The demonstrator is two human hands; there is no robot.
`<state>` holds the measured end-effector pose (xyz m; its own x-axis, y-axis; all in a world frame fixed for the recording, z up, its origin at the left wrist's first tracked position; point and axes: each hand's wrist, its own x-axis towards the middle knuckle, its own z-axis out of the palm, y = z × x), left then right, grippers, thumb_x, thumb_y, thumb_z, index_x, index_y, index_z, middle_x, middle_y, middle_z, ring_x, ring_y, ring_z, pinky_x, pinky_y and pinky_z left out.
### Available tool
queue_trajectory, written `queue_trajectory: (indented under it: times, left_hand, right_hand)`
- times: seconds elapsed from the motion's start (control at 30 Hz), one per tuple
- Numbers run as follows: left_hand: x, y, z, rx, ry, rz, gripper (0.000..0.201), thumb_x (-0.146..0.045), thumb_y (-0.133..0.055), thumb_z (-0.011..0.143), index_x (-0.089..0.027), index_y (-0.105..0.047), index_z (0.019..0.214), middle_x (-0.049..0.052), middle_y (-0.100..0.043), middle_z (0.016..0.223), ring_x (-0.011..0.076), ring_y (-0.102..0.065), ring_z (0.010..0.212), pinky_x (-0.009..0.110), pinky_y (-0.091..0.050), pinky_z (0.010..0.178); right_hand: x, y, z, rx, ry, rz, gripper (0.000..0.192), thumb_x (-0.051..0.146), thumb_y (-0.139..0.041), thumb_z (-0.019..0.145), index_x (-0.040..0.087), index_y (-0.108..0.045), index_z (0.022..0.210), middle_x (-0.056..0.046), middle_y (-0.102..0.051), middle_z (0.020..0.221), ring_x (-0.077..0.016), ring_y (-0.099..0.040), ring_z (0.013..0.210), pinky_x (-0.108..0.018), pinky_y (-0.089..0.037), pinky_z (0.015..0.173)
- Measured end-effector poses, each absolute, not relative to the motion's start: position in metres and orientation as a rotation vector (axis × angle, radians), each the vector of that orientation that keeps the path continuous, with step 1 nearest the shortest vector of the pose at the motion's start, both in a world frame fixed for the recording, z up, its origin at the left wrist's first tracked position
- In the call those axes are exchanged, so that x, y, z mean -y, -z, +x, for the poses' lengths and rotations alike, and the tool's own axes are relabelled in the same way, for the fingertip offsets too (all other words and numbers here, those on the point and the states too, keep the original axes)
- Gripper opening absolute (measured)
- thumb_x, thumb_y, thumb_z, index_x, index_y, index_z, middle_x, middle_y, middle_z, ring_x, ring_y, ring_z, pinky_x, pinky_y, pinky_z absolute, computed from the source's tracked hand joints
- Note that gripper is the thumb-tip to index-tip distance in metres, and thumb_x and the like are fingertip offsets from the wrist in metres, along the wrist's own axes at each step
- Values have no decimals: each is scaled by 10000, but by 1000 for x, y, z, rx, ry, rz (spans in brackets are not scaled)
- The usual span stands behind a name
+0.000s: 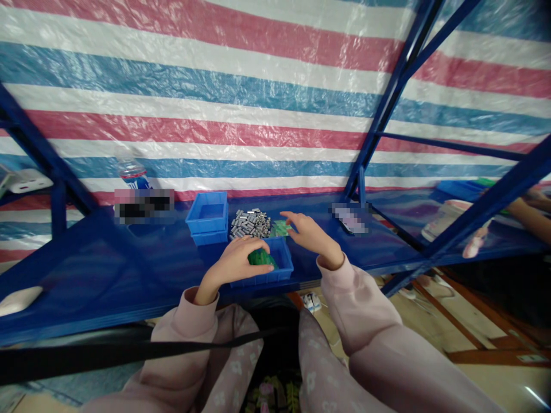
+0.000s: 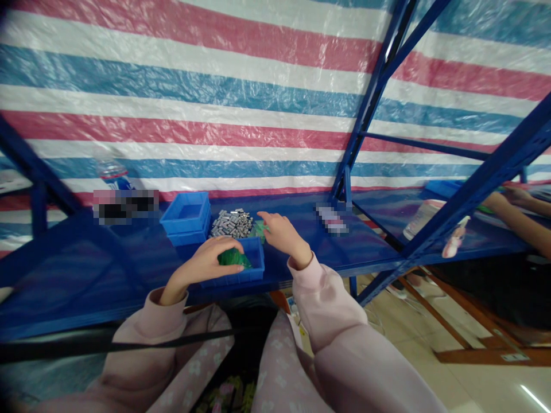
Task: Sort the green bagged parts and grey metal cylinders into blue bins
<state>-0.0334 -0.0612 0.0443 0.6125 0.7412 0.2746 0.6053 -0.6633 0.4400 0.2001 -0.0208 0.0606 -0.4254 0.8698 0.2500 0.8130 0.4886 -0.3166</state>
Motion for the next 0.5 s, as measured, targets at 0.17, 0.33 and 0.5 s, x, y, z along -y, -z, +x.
queue_trajectory:
  times: [0.17, 0.33, 0.5]
  left_hand:
    - [62, -44, -34, -1101, -628, 2532, 344, -562, -641, 796, -270, -637, 979, -13, -668, 973, 201, -579, 925, 327, -379, 842]
    - [62, -44, -34, -1103, -626, 2531, 343, -554, -645, 793, -271, -632, 985, -14, -665, 974, 201, -579, 931, 327, -379, 846]
    - [63, -46, -34, -1106, -627, 2524, 332, -540, -647, 784, -268, -634, 973, -13, -664, 973, 206, -581, 935, 330, -382, 854]
  right_hand:
    - [-1, -30, 205, 2447, -227, -1651, 729, 19, -397, 815, 109, -234, 1519, -183, -302, 1555, -293, -324, 1421, -447, -362, 1085]
    - [-3, -21, 201, 2486, -318, -1620, 789, -1, -391, 799, 161, -176, 1541, -137, -382, 1526, -255, -400, 1384, -410, -378, 1084]
    - [0, -30, 201, 2409, -268, -1677, 636, 62, -451, 841, 130, -371, 1468, -168, -550, 1389, -283, -569, 1230, -411, -434, 1027]
